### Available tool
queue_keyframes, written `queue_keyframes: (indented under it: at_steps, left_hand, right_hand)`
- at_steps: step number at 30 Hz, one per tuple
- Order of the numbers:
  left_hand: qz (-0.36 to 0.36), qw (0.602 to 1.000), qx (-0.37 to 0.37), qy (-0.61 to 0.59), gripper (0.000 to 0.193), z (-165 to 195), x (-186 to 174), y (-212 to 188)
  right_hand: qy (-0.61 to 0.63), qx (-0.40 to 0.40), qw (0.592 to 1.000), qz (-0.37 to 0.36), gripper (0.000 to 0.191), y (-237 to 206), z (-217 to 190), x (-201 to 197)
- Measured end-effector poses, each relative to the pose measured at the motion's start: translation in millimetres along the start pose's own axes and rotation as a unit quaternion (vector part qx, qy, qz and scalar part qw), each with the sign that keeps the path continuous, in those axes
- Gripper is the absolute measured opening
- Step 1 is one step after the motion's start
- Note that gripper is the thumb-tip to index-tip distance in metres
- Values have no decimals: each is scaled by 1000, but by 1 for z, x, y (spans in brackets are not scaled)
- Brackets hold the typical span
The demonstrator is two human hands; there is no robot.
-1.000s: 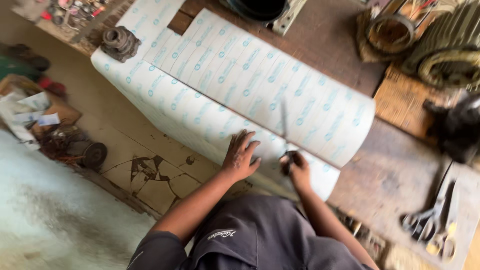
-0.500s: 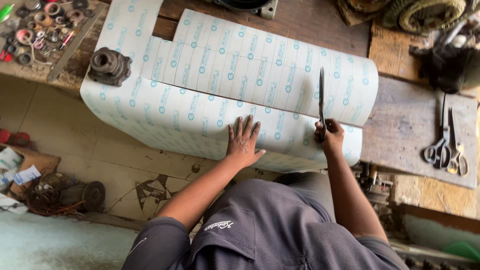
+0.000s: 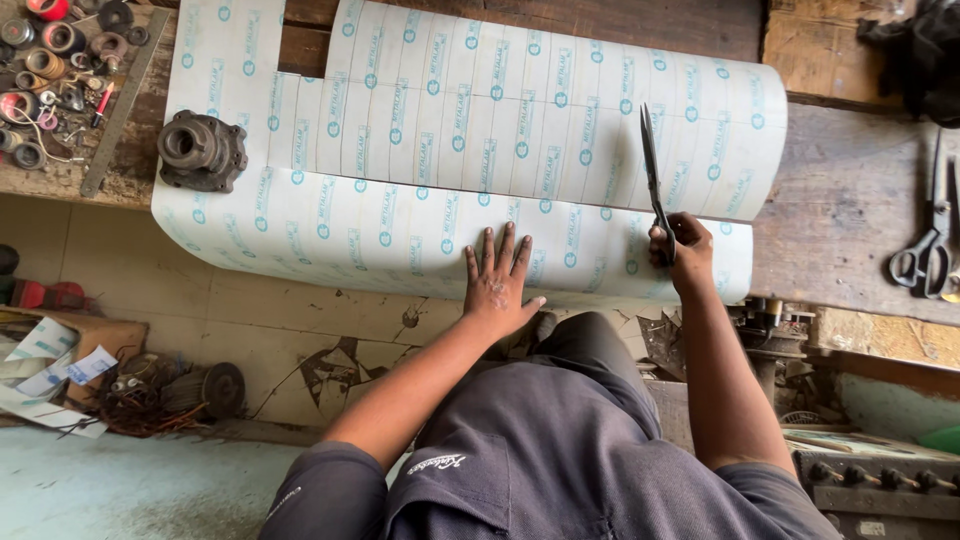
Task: The person unrolls a long printed paper sheet on a workbench, cuts sections off it with scissors, and repositions the sheet between cuts. They then lay a metal ruler on the paper and mark measurement lines on it with a pencil.
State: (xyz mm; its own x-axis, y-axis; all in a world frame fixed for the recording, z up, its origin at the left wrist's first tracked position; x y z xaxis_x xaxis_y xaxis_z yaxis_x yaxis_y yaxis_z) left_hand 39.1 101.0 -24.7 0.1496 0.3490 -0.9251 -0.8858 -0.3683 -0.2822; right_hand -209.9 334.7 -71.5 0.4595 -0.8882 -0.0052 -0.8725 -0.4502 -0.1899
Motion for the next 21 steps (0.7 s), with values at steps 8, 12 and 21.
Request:
queue_keyframes:
  at_steps: [8,12,21]
  left_hand:
    - [29,999,4,-44,100,-4,-1,-5]
    - [69,997,-6,-45,96,-4,4,-6]
    - [117,988,48,-89,90,-34,-3,-18]
  right_hand:
    - [-12,1,999,-45,30,-15,-3,14]
    - [3,3,990,-138,36,-10,-11,52]
    - [3,2,969,-248,40,-6,-36,172]
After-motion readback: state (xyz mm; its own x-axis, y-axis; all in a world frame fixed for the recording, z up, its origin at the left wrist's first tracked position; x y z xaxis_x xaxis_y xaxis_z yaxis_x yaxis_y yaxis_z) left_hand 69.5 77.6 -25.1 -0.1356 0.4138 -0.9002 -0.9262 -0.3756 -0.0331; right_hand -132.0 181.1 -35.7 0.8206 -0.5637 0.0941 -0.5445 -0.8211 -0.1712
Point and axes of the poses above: each hand's wrist, its own y-axis towards the middle knuckle, its own x-axis out of the palm, z = x × y, the point moved 1 cm from there along y, towards the middle knuckle, and after that the axes turned 6 degrees about -x, right-handed, at the moved point
